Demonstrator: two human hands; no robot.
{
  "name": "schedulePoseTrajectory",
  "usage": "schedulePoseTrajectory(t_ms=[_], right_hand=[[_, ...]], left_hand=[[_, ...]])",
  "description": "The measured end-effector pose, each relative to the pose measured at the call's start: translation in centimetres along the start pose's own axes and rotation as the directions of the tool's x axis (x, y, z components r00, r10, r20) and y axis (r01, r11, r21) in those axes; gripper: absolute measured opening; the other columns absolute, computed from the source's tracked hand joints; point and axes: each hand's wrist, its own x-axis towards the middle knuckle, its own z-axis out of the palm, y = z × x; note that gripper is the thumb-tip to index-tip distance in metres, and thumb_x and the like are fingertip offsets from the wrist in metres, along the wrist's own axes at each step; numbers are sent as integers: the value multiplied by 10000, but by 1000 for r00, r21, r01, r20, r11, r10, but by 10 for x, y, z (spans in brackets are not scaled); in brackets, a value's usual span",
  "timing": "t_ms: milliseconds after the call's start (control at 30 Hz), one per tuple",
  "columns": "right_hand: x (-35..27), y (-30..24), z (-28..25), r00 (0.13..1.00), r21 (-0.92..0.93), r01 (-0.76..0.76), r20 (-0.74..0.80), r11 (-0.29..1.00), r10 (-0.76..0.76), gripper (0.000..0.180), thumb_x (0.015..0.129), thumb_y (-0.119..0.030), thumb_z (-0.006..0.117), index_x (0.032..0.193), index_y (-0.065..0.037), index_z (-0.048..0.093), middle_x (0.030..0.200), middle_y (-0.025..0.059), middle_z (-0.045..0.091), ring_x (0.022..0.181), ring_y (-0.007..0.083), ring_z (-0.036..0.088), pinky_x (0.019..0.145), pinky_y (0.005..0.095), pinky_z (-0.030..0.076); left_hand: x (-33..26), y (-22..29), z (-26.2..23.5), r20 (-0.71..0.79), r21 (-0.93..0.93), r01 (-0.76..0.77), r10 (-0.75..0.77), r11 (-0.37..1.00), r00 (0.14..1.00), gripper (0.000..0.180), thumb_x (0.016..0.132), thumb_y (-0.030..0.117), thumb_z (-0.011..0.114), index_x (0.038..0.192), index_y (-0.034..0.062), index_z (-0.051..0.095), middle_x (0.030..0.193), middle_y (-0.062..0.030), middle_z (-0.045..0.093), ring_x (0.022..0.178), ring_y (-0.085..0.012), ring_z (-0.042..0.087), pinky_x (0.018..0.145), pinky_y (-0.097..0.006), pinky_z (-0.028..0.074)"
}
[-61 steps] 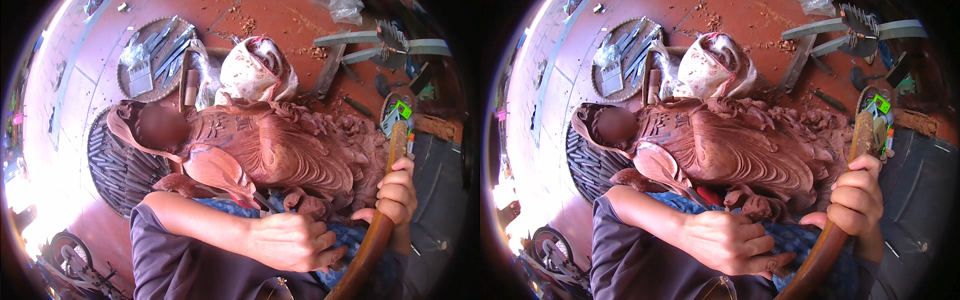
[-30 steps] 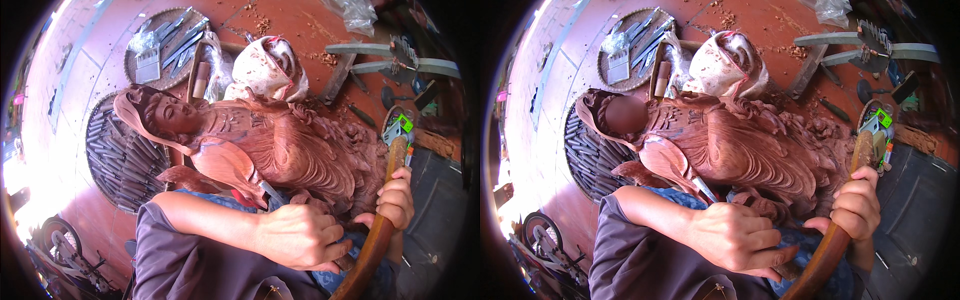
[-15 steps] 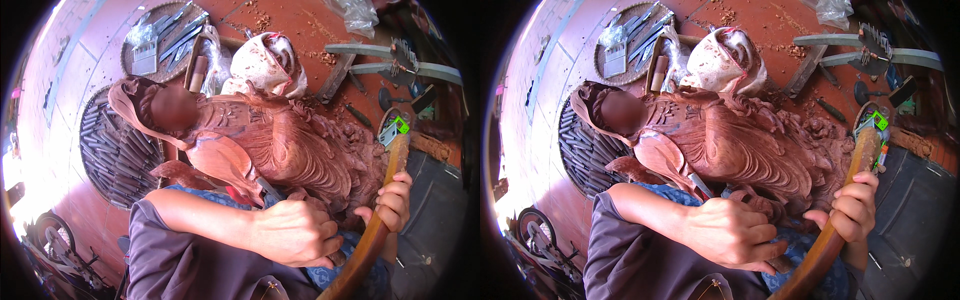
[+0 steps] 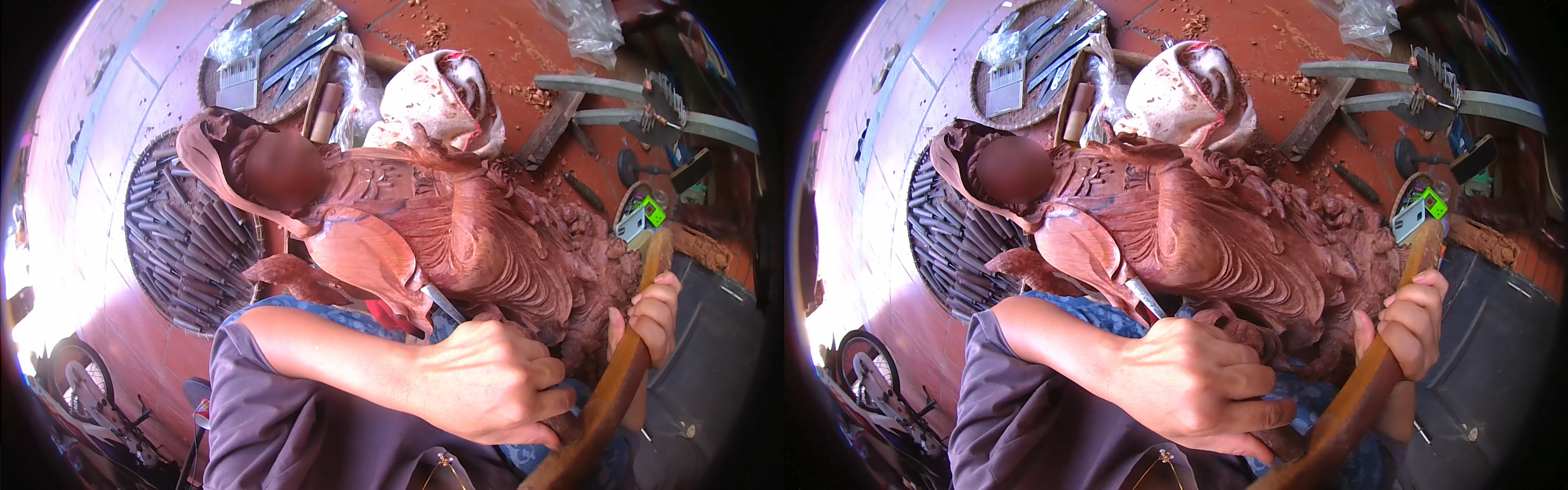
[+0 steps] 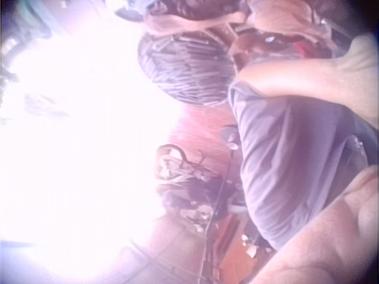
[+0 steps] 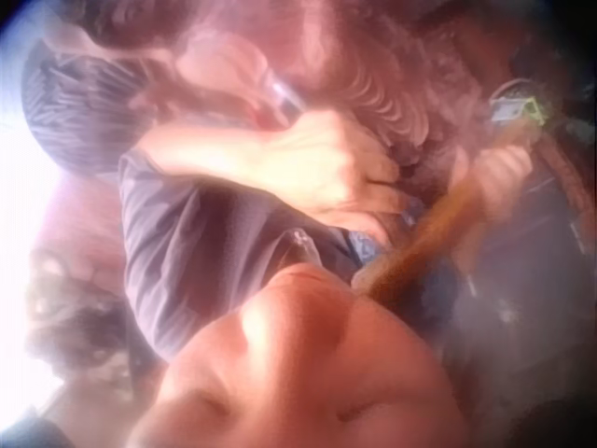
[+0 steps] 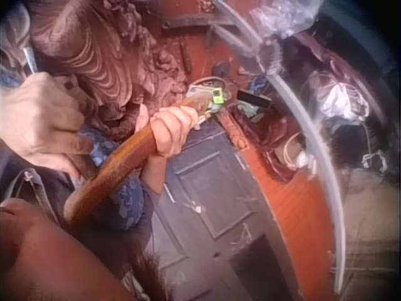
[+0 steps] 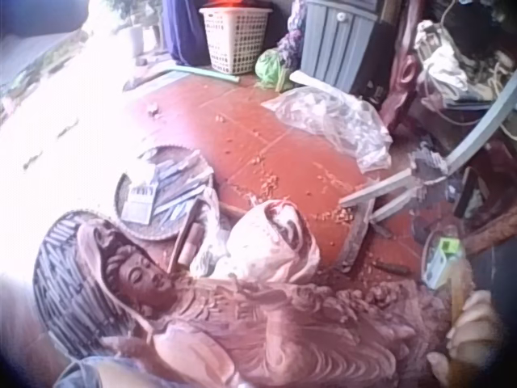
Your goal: The person carves a wooden statue of a reclining figure using a chisel and mallet. They repeatedly strike the chisel to shape the wood, occasionally switching chisels from a nearby tray and brushing away wood shavings.
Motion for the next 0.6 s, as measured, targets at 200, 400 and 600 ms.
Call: schedulePoseTrajectory(t_ms=[200, 400, 600], right_hand=[[1, 7, 5, 998, 42, -26, -50, 999, 28, 295, 750, 2, 719, 849, -91, 457, 733, 38, 483, 679, 217, 495, 761, 460, 419], [-1, 11, 10, 995, 85, -65, -68, 994, 71, 267, 755, 19, 699, 836, -81, 465, 722, 52, 485, 650, 214, 483, 743, 461, 420], [-5, 13, 11, 995, 95, -60, -75, 994, 67, 267, 750, 46, 694, 850, -66, 473, 719, 62, 492, 642, 222, 490, 711, 445, 425]], left_hand=[[3, 2, -3, -65, -29, 8, -10, 1000, 998, 385, 822, 442, 714, 984, 95, 675, 716, -11, 491, 563, -169, 547, 423, -315, 401], [3, 1, -4, -112, -38, -11, 7, 999, 994, 385, 823, 438, 713, 983, 91, 670, 701, -15, 465, 547, -175, 536, 414, -318, 389], [3, 0, -5, -106, -40, -26, 22, 999, 994, 381, 830, 436, 709, 979, 88, 671, 712, -16, 482, 550, -176, 544, 414, -321, 395]])
